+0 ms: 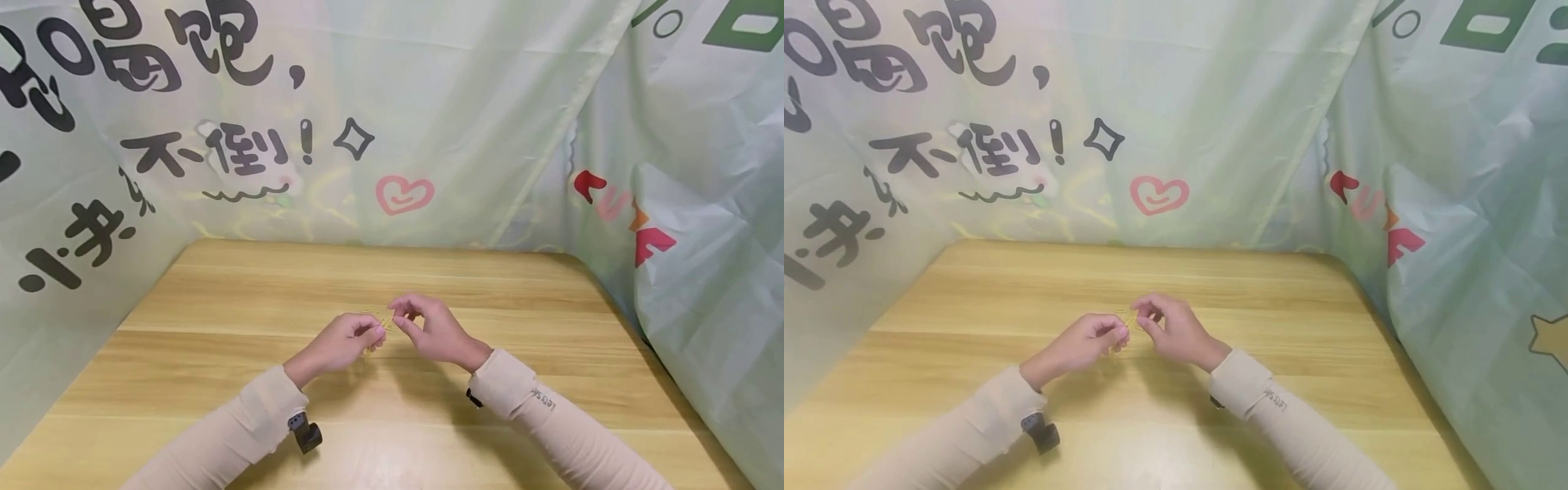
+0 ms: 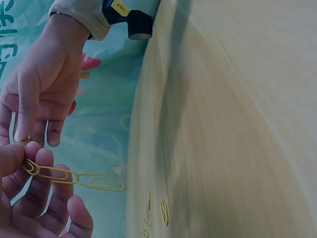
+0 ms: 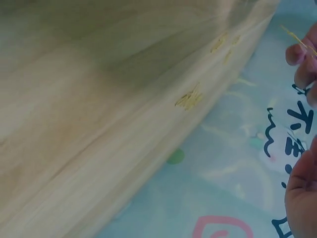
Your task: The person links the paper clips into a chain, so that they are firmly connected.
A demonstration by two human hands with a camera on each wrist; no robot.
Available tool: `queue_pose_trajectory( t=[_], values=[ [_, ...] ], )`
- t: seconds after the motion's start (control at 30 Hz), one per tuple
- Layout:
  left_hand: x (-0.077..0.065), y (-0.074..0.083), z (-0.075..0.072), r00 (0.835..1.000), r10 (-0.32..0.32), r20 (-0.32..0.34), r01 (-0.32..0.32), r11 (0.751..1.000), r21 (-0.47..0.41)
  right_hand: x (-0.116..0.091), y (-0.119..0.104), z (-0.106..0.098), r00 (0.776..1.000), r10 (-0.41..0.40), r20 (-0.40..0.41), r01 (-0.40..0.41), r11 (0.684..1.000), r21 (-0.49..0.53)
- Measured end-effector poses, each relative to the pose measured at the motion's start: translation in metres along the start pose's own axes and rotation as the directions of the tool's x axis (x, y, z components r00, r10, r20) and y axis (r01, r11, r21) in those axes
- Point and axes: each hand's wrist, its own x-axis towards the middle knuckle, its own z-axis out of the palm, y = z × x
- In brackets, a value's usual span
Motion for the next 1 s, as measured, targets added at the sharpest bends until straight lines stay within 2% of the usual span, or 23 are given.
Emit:
queue_pose_trajectory(
  t=[0.33, 0.53, 0.63, 0.8, 1.0],
  values=[
    [0.003, 0.003, 0.0, 1.0, 0.021, 0.002, -0.021, 1.0, 0.001, 0.011, -0.003, -0.011, 0.995, 0.001, -0.104, 0.002, 1.0, 0.026],
    [0.002, 0.002, -0.002, 1.0, 0.021, -0.003, -0.021, 1.0, -0.01, 0.011, -0.001, -0.013, 0.996, -0.01, -0.089, 0.011, 1.0, 0.012],
    [0.0, 0.0, -0.002, 1.0, -0.003, -0.004, 0.003, 1.0, 0.002, 0.011, -0.001, -0.013, 0.996, -0.026, -0.084, 0.027, 1.0, 0.003],
    [0.0, -0.001, 0.0, 0.997, -0.038, -0.063, 0.042, 0.997, 0.063, 0.012, -0.002, -0.012, 0.996, -0.062, -0.066, 0.061, 0.998, -0.015],
    [0.003, 0.005, 0.003, 0.995, 0.012, -0.099, -0.007, 0.999, 0.044, 0.014, -0.003, -0.007, 0.997, -0.057, -0.052, 0.057, 0.998, 0.001]
  ],
)
